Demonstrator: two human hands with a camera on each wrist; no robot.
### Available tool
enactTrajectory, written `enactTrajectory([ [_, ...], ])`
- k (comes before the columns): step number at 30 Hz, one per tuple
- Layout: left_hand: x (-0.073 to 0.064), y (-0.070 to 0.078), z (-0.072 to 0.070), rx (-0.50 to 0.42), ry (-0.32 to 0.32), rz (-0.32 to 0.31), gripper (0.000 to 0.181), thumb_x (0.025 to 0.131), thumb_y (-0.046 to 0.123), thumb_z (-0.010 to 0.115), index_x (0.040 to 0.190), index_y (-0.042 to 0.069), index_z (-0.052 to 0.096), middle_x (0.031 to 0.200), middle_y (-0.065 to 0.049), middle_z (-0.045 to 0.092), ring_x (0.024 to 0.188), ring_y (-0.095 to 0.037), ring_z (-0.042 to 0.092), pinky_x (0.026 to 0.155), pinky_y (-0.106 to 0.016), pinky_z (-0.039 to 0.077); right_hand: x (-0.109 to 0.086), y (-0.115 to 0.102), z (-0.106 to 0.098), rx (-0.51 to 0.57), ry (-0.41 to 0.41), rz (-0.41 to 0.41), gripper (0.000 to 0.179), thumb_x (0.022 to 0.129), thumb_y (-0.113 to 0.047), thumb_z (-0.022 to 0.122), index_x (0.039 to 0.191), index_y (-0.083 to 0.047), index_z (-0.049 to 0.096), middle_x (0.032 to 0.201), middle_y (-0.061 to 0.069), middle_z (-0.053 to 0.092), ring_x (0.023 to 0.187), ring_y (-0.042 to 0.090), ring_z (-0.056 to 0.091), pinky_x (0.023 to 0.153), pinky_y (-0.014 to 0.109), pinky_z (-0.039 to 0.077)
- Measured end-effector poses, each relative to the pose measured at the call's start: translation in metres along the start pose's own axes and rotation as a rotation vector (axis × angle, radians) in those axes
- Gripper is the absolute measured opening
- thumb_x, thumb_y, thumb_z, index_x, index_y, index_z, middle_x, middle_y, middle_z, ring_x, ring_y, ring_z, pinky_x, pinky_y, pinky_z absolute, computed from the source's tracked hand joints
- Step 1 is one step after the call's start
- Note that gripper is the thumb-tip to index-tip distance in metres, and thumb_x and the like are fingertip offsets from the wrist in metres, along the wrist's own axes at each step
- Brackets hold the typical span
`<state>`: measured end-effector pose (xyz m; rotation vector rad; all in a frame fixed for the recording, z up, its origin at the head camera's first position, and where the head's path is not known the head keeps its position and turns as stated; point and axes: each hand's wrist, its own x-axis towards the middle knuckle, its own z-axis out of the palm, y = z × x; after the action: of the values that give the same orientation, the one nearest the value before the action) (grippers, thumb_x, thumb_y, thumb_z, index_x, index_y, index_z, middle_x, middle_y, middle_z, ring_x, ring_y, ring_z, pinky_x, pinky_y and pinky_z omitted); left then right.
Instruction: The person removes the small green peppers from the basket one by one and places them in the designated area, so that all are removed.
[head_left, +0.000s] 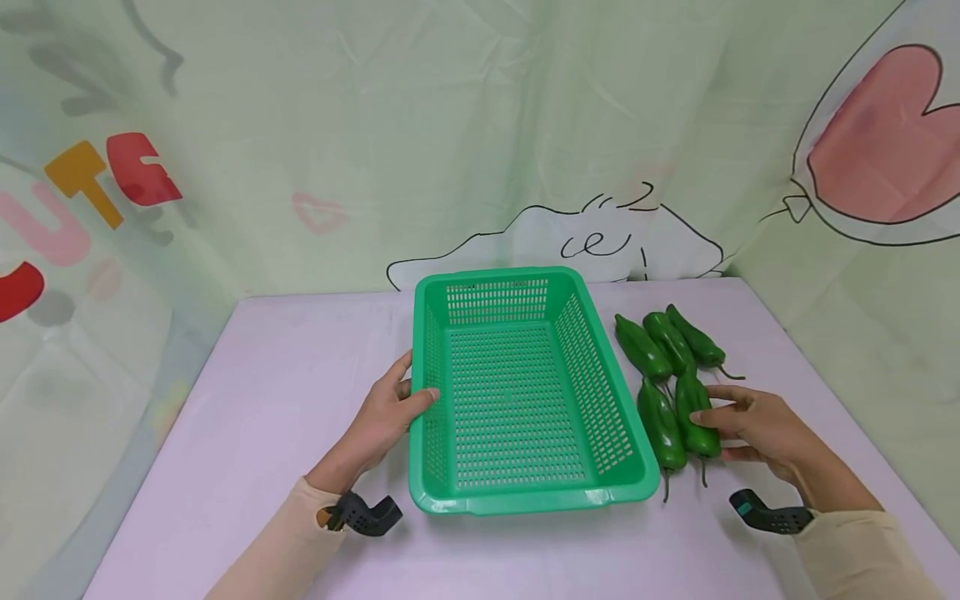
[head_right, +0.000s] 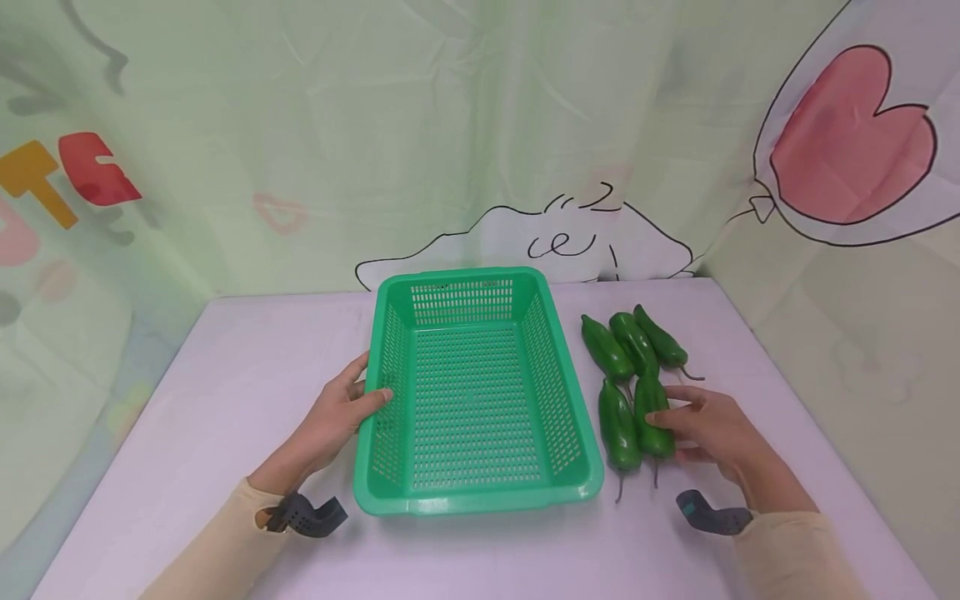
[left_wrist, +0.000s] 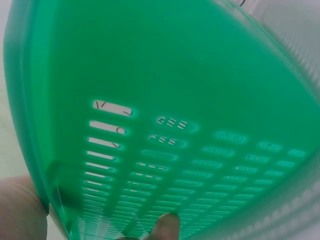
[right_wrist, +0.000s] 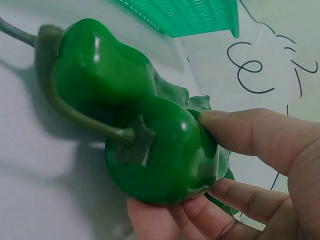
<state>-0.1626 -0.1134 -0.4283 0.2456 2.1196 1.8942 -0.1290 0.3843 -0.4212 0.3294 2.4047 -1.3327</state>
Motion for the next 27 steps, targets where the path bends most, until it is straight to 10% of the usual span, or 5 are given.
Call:
enactTrajectory([
  [27,-0.0004,-0.0006,-0.0005,0.006,-0.006,0.008,0.077,0.105,0.012,0.060,0.168,0.017,0.017,0.135,-0.034,0.060,0.106,-0.043,0.072,0.079,-0.043,0.065,0.0055,0.0061,0.0070,-0.077,0.018,0.019,0.082,0.099,-0.036,0.070,0.154,0.013,0.033,0.123,0.025,0.063,0.093,0.017,0.069,0.074,0.036,0.064],
])
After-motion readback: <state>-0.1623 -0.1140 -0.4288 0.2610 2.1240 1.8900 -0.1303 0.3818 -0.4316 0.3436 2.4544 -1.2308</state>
